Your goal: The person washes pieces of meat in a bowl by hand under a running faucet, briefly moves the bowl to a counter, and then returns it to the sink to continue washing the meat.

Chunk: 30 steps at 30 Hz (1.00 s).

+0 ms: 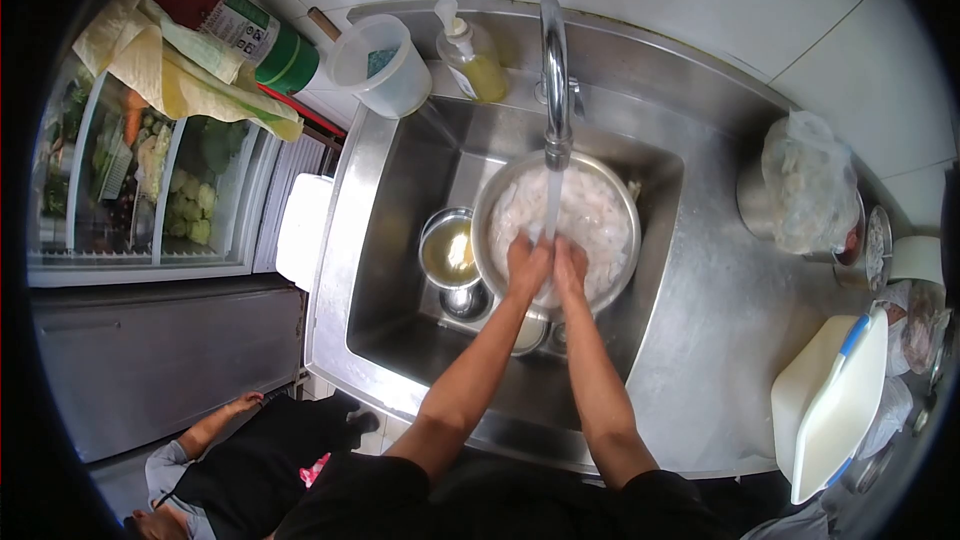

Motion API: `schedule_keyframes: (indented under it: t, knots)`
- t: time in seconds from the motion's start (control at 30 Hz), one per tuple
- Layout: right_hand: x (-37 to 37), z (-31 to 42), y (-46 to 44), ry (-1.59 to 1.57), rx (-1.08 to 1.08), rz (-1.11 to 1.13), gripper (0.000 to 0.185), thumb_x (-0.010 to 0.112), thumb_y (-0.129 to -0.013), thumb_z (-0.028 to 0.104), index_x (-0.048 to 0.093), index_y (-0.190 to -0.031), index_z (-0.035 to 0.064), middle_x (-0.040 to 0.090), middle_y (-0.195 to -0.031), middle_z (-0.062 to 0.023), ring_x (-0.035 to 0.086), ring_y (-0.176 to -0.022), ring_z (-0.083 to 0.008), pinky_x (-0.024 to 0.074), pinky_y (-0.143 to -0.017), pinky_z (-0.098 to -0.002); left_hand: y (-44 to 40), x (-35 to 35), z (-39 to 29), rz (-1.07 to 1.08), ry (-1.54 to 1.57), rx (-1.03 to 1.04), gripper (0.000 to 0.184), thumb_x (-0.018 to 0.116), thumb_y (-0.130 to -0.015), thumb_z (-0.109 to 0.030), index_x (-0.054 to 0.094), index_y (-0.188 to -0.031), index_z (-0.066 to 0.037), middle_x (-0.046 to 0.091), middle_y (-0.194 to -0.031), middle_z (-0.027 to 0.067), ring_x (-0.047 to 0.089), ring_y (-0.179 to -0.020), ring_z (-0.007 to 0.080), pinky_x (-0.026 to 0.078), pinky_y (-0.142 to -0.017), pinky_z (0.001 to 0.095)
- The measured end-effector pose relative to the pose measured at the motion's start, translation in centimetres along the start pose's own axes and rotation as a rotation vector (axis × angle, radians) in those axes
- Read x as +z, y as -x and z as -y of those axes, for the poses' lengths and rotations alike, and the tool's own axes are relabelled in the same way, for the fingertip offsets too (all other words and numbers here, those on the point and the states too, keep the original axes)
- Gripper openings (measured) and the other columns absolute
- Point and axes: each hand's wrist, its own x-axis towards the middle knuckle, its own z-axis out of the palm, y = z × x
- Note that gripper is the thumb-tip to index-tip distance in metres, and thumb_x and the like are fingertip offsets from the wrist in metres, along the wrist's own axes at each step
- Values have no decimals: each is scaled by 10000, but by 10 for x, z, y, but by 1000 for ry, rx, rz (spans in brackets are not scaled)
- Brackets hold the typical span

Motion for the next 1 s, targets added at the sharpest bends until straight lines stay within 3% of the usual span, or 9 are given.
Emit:
schedule_keyframes:
  t: [0.13,0.23,0.33,0.47,0.57,0.63,0.77,0.87,1.0]
  knots:
    - [2,-13,-1,-65,-142,1,537,515,-906,445,666,-1092,-36,672,-913,-171,613,-871,-245,478,-776,-381,-10,0,6,9,-41,26,229,561,-900,-99,665,-1044,45,690,-912,91,611,-799,169,494,-735,302]
    - [1,-15,-8,142,-58,-13,512,500,-892,398,641,-1003,-82,651,-957,-296,628,-926,-384,460,-829,-440,-8,-5,-3,21,39,-65,215,566,-917,-102,669,-1040,41,693,-910,98,610,-792,164,493,-705,302]
    - [-2,26,-1,201,-4,-7,480,521,-885,357,638,-1004,-94,657,-958,-269,622,-960,-373,459,-840,-425,-2,-5,-20,-28,50,-33,311,601,-926,-204,646,-980,99,688,-851,189,628,-771,211,488,-686,350]
    - [-4,18,-5,-229,154,116,537,586,-881,389,597,-1175,-60,607,-1184,-198,578,-1086,-333,459,-899,-399,-28,0,14,-72,53,44,381,624,-922,-250,643,-979,126,688,-835,223,638,-788,220,491,-693,357]
    - [-4,16,-2,-574,308,227,600,621,-885,391,521,-1310,-22,518,-1341,-145,533,-1162,-288,451,-945,-378,-31,1,10,34,37,11,187,586,-945,-136,663,-992,27,678,-862,65,584,-718,108,474,-621,276]
    - [-15,42,8,-649,425,338,639,638,-891,375,460,-1381,6,461,-1399,-111,504,-1202,-262,447,-970,-365,-27,2,7,45,124,48,189,622,-932,-155,669,-966,24,677,-840,55,576,-698,104,465,-603,271]
    - [-15,0,-5,-819,345,320,594,643,-885,280,457,-1368,-12,534,-1306,-105,541,-1161,-223,464,-948,-342,-7,1,-42,53,172,57,229,704,-887,-201,679,-888,27,671,-789,40,567,-675,100,448,-574,263]
    - [-14,7,-1,-848,331,257,550,635,-880,246,484,-1340,-15,573,-1245,-90,563,-1129,-202,477,-923,-336,-9,4,-42,-10,187,-22,270,719,-831,-176,689,-923,77,706,-833,142,634,-778,169,493,-679,311]
    - [-11,9,-2,-880,288,183,503,642,-863,235,539,-1284,-20,591,-1209,-87,582,-1092,-202,492,-885,-326,-10,10,-35,-74,162,-45,388,766,-819,-321,701,-934,43,679,-817,78,580,-708,134,453,-621,268]
